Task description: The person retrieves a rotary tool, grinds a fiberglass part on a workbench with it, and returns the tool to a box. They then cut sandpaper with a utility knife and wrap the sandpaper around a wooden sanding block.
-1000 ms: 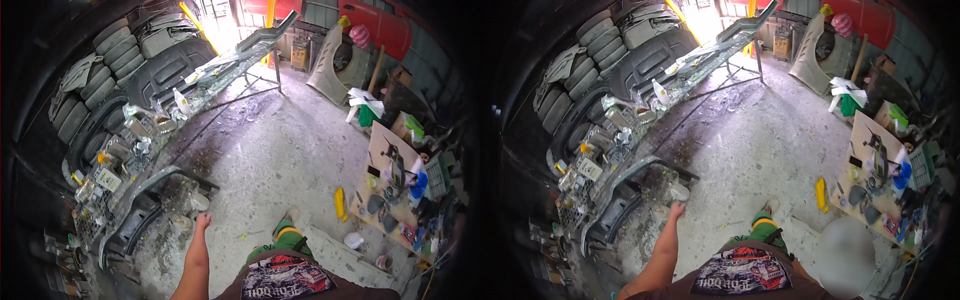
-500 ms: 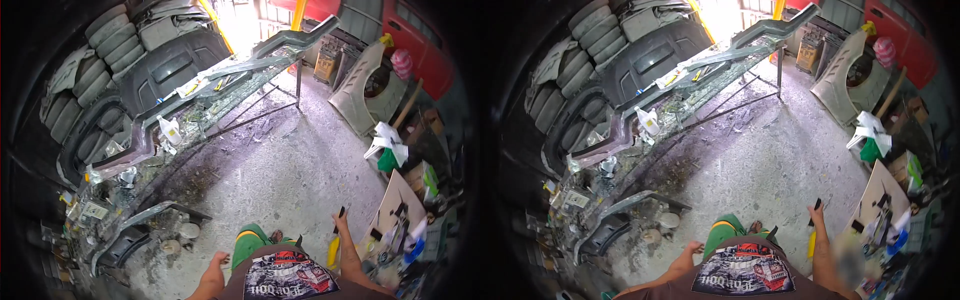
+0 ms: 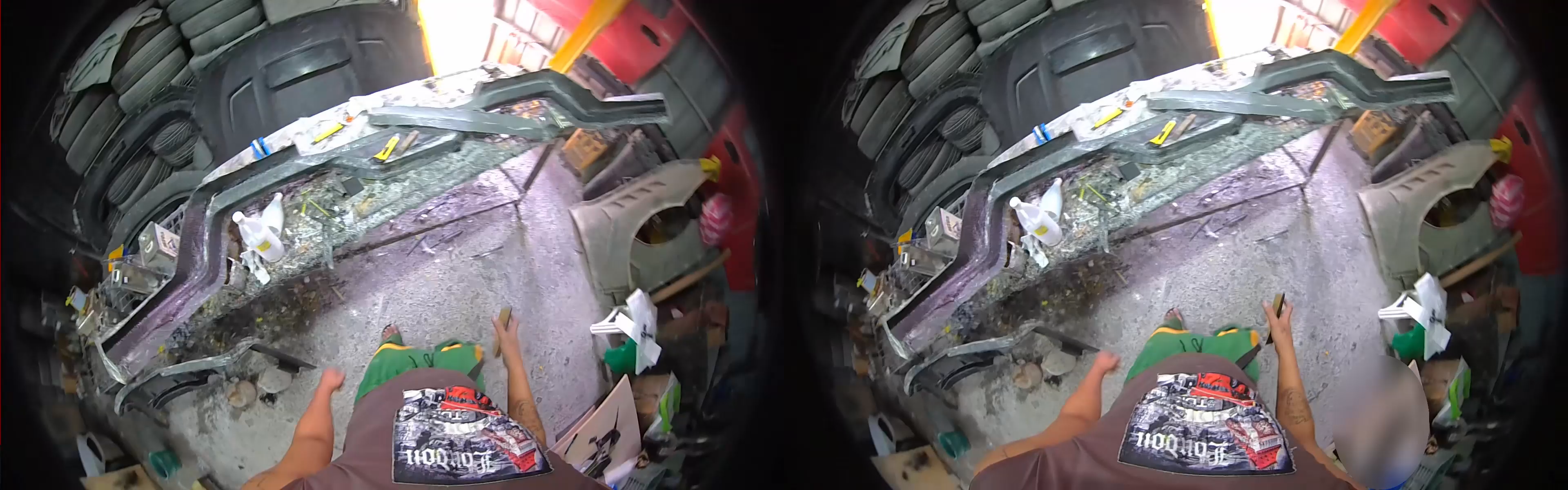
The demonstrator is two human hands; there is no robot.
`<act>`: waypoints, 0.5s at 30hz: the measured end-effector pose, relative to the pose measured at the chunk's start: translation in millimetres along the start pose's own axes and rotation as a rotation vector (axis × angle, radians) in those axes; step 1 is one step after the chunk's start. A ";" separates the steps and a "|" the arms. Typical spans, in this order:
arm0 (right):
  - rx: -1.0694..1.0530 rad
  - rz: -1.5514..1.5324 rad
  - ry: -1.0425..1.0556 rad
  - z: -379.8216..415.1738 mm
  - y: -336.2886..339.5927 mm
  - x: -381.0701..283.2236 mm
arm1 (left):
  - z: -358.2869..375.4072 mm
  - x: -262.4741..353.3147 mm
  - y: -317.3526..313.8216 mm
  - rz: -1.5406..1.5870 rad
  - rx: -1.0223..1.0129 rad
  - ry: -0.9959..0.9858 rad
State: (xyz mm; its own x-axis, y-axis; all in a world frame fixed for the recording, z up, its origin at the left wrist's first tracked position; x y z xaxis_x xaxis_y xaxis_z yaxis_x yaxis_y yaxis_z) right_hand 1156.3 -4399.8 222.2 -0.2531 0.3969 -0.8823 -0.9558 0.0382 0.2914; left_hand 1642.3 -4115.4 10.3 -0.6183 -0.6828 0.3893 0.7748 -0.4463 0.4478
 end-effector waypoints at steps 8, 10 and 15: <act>-0.370 0.410 0.584 -171.5 -158.2 -155.8 | -40.4 397.8 234.2 0.712 0.258 -0.579; -0.471 0.498 0.680 -200.4 -189.7 -190.5 | -46.6 445.7 254.8 0.821 0.239 -0.572; -0.714 0.840 0.759 -261.4 -258.3 -253.4 | -93.2 505.6 269.6 0.983 0.305 -0.438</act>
State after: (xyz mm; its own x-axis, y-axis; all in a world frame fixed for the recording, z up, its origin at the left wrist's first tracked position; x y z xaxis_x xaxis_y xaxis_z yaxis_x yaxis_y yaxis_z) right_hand 1428.3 -4750.0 273.9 -0.5959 -0.5492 -0.5859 -0.2802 -0.5415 0.7926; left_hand 1550.9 -4634.8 252.9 0.2055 -0.3712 0.9055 0.9247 0.3767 -0.0554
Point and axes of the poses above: each hand's wrist, its own z-axis away from the middle knuckle, its own y-axis out of the back of the hand, x = y × z, the point moved 2 cm from there along -z, towards the middle knuckle, and after that the axes turned 1 degree about -x, right-handed, at the moved point
